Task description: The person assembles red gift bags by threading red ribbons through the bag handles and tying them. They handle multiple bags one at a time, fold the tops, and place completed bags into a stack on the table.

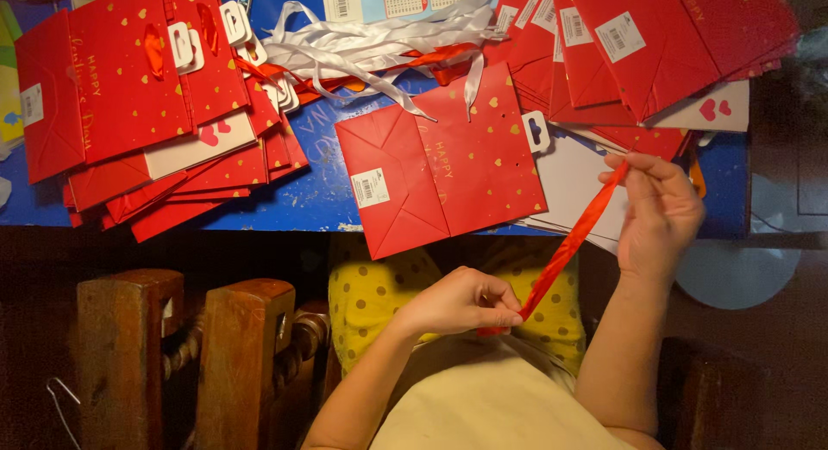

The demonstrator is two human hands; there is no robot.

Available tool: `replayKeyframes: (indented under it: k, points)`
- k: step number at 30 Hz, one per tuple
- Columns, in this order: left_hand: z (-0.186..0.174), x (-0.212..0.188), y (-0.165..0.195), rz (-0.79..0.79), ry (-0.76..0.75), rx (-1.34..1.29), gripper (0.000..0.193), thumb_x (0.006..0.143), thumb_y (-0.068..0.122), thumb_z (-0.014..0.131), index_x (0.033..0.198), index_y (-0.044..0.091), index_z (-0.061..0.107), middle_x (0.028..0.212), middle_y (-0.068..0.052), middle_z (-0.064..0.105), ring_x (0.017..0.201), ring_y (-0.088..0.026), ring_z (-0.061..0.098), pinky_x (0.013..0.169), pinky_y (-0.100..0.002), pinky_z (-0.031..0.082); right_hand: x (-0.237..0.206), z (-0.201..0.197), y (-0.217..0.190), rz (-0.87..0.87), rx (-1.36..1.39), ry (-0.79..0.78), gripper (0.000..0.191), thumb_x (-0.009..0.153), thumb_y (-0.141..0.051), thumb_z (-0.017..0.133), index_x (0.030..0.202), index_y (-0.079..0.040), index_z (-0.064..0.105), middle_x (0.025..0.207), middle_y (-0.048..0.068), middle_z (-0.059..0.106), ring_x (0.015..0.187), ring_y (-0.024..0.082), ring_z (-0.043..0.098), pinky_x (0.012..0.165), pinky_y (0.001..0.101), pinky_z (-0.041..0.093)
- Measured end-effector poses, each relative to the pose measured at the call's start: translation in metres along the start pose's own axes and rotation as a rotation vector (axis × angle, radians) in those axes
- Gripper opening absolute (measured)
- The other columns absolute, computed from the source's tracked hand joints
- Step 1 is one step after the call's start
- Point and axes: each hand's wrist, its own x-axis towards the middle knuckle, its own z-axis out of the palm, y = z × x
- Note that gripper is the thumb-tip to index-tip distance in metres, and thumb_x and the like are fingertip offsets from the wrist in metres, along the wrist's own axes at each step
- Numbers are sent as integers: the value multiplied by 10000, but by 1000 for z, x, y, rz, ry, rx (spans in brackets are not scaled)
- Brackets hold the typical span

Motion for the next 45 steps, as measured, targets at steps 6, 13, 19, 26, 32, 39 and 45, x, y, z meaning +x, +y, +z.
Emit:
replayKeyframes:
  k: [6, 13, 19, 26, 32, 39, 45]
  points:
    - [-1, 2, 24, 45, 26, 239, 228, 900, 216, 747, 1051, 45, 754, 827, -64, 765, 701, -137, 714, 685, -288, 561, -4, -8, 1, 122, 253, -24, 105, 1101, -97, 680, 1146, -7, 649, 1003, 134, 718, 874, 212, 673, 1040, 435, 593]
    - [-35, 28, 49, 275, 533, 404, 197, 937, 215, 709, 1078, 83, 746, 897, -77, 770, 769, -190, 736, 725, -326, 578, -2, 7, 8, 197, 182, -72, 195, 1025, -69, 718, 1206, -12, 672, 930, 109, 697, 767, 161, 633, 919, 379, 586]
    - [-56, 76, 43, 488, 948, 490, 145, 942, 120, 697, 1086, 104, 713, 984, -62, 708, 868, -232, 675, 732, -341, 550, 9, 45, 22, 38, -208, -114, 94, 1039, -21, 707, 1119, 8, 668, 1036, 128, 746, 846, 138, 668, 811, 258, 543]
    - [-57, 82, 29, 480, 1002, 626, 95, 912, 111, 718, 1006, 117, 711, 882, -53, 669, 792, -241, 635, 700, -378, 514, -6, 75, 12, -263, -1023, -157, 112, 957, -9, 741, 1066, 9, 722, 1009, 122, 740, 922, 197, 682, 862, 337, 552]
    - [-55, 81, 33, 509, 1003, 583, 127, 909, 163, 757, 1008, 110, 698, 910, -38, 695, 809, -227, 656, 712, -359, 528, -4, 63, 15, 34, -326, -216, 85, 1055, -21, 612, 1119, 25, 579, 1180, 164, 734, 1086, 161, 704, 1000, 302, 563]
    - [-56, 73, 36, 519, 906, 470, 535, 744, 352, 892, 1079, 68, 587, 896, -57, 693, 808, -185, 699, 705, -319, 566, -8, 62, 22, 156, -86, -245, 87, 1061, -14, 604, 1127, 26, 563, 1132, 206, 737, 1003, 180, 710, 942, 285, 563]
    - [-55, 74, 31, 432, 858, 401, 400, 830, 243, 789, 1109, 77, 555, 909, -43, 694, 822, -164, 727, 744, -315, 587, 2, 73, 3, 21, -541, -358, 93, 1010, -34, 678, 1072, 31, 655, 1047, 126, 755, 956, 141, 705, 895, 264, 557]
